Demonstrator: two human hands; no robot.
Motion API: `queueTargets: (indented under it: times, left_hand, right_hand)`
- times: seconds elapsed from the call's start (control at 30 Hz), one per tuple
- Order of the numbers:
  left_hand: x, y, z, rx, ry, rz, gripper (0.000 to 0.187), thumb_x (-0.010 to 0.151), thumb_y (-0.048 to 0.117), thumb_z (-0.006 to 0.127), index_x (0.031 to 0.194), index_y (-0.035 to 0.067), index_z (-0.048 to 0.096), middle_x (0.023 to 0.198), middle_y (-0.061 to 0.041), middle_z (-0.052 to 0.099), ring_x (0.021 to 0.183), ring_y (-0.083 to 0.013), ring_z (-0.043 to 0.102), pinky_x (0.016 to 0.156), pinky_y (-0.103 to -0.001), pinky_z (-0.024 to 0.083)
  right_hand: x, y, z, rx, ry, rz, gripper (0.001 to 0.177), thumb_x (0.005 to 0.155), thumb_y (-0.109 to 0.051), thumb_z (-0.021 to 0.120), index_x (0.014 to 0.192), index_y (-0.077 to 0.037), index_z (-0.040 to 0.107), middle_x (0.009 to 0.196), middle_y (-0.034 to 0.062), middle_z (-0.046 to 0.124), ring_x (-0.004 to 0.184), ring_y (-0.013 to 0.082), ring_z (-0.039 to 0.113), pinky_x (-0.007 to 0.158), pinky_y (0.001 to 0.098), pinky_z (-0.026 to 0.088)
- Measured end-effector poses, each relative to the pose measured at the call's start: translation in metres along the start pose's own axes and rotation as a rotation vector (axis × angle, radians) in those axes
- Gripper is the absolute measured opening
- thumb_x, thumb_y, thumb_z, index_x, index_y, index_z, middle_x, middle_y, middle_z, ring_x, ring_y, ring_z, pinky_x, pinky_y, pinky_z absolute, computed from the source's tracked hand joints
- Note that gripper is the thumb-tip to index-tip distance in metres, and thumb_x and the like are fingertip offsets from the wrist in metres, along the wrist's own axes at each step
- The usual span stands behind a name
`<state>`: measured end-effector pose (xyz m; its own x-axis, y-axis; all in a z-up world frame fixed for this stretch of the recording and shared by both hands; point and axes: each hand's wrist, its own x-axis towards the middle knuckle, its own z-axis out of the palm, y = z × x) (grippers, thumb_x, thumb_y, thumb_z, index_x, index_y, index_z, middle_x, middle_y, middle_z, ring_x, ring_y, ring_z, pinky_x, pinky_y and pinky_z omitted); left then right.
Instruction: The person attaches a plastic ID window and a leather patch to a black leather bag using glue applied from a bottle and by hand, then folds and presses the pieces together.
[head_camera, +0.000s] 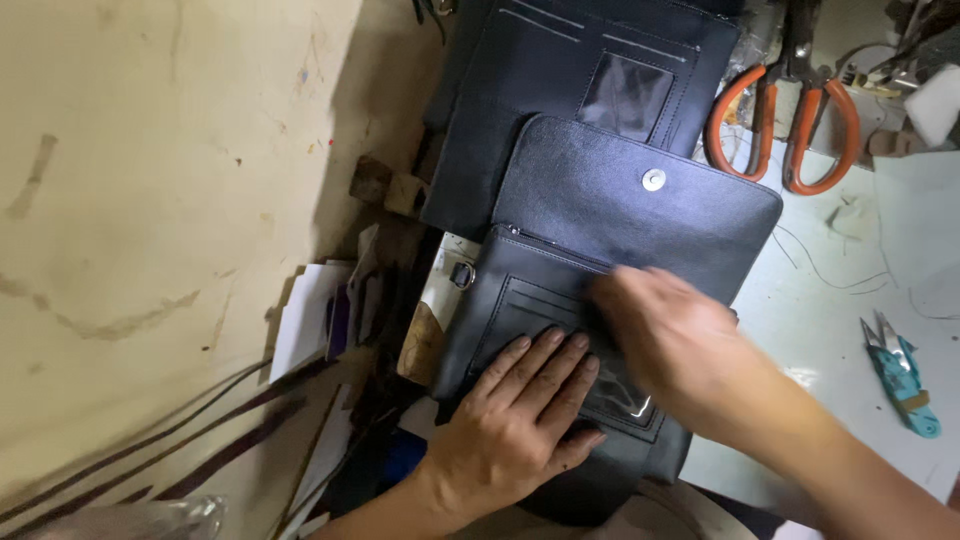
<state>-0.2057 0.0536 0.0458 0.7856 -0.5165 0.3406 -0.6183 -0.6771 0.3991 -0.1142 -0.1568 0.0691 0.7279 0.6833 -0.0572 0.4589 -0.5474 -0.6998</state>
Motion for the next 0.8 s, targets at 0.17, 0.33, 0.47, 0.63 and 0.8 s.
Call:
queueTargets:
  times: [0.17,0.33,0.47,0.63,0.8]
  left_hand:
    - [-0.002,-0.002,0.002,0.021,-0.028,0.014,0.056,0.104,0.044,0.066,0.139,0.000,0.063,0.146,-0.021,0.061,0.137,-0.0343,0.058,0.117,-0.047,0.043]
    - [-0.002,0.000,0.007,-0.038,-0.040,-0.006,0.052,0.107,0.042,0.054,0.138,0.000,0.063,0.146,-0.020,0.060,0.137,-0.0358,0.057,0.117,-0.048,0.040]
    - [-0.004,0.001,0.008,0.005,-0.072,-0.023,0.055,0.107,0.046,0.050,0.139,0.003,0.063,0.148,-0.018,0.060,0.138,-0.0333,0.056,0.118,-0.045,0.038]
    - [0.001,0.001,0.003,0.018,-0.045,-0.008,0.053,0.105,0.045,0.062,0.138,0.003,0.064,0.147,-0.017,0.060,0.137,-0.0331,0.057,0.117,-0.044,0.040]
    - [0.026,-0.001,-0.006,-0.085,-0.067,-0.011,0.055,0.096,0.039,0.077,0.131,-0.002,0.064,0.141,-0.021,0.062,0.132,-0.0359,0.058,0.110,-0.046,0.047]
  right_hand:
    - [-0.061,0.018,-0.036,-0.202,-0.098,0.469,0.016,0.102,-0.025,0.047,0.108,-0.018,0.060,0.096,-0.0049,0.079,0.085,0.0185,0.078,0.074,0.0324,0.060]
    - [0.007,-0.017,-0.020,0.061,0.088,0.199,0.020,0.106,-0.019,0.045,0.111,-0.009,0.061,0.096,0.0070,0.068,0.083,0.0249,0.067,0.075,0.0362,0.053]
    - [-0.010,-0.008,-0.013,0.075,0.043,0.106,0.026,0.107,-0.017,0.037,0.111,-0.002,0.058,0.095,0.0123,0.063,0.087,0.0306,0.062,0.080,0.0403,0.051]
    - [-0.092,0.017,-0.050,-0.133,-0.091,0.766,0.016,0.101,-0.037,0.053,0.098,-0.025,0.062,0.085,-0.0063,0.075,0.070,0.0175,0.069,0.067,0.0341,0.052]
    - [-0.157,0.027,-0.037,-0.093,0.362,0.942,0.037,0.110,-0.027,0.060,0.078,-0.012,0.070,0.065,-0.0038,0.063,0.059,0.0108,0.050,0.062,0.0231,0.038]
